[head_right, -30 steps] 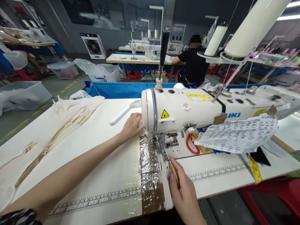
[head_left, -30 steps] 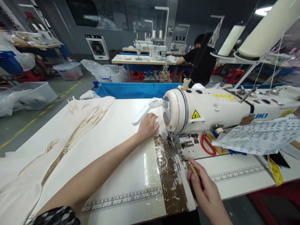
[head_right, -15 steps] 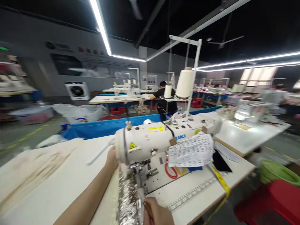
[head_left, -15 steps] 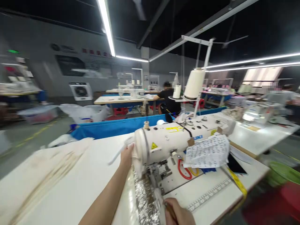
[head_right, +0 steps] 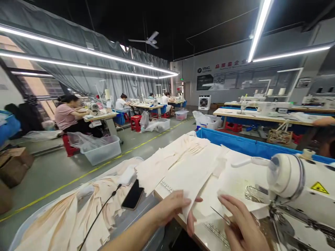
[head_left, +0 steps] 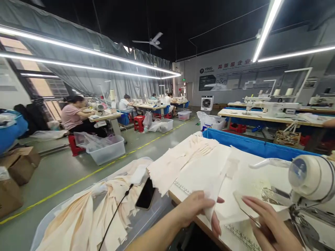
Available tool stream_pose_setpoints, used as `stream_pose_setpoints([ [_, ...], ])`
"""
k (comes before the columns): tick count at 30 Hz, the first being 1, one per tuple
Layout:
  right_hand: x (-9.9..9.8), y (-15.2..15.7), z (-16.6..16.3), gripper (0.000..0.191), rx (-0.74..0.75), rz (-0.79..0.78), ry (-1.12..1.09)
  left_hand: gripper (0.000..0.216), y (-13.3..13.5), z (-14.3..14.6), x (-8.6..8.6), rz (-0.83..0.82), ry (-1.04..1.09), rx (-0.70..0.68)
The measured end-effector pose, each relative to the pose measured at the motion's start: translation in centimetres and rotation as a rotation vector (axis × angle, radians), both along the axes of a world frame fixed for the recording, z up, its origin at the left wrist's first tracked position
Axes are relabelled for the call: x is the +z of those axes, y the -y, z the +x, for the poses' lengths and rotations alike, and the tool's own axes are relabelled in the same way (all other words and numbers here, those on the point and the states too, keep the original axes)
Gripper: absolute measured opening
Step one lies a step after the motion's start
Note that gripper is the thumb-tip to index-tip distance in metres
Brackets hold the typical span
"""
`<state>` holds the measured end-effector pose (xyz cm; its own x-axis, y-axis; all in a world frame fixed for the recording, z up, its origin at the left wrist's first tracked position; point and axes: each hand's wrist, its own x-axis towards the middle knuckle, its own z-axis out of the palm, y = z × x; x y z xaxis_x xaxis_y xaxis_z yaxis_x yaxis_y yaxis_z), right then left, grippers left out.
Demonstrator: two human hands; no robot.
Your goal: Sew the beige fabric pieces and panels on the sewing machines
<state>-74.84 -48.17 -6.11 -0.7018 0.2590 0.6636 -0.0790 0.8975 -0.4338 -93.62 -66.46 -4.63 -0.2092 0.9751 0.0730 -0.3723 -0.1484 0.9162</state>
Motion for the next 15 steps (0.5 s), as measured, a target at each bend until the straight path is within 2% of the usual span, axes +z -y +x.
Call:
stream_pose_setpoints([
  [3,1.8,1.2,-4.6,0.052,0.218,-0.160,0.158,0.073,3.1,1.1,-1.0,0.016,-0.046,0.017],
  [6,1.4,1.0,-7.2,0.050,0.309,-0.253,0.238,0.066,4.7,1.5,-1.1,0.064,-0.097,-0.086],
  [7,1.1,0.5,-7.7,0.050,0.296,-0.255,0.265,0.062,5.1,1.4,-1.0,0.086,-0.117,-0.118],
  [9,0.6,-1.0,-8.2,0.044,0.216,-0.238,0.322,0.055,5.4,0.6,-1.0,0.138,-0.172,-0.089],
  [12,0.5,-3.4,-8.1,0.033,0.075,-0.252,0.342,0.057,5.0,-1.3,-0.9,0.137,-0.140,-0.084],
  [15,1.4,-4.3,-7.4,0.025,-0.021,-0.276,0.315,0.048,3.4,-4.1,-0.4,0.013,-0.085,0.091],
])
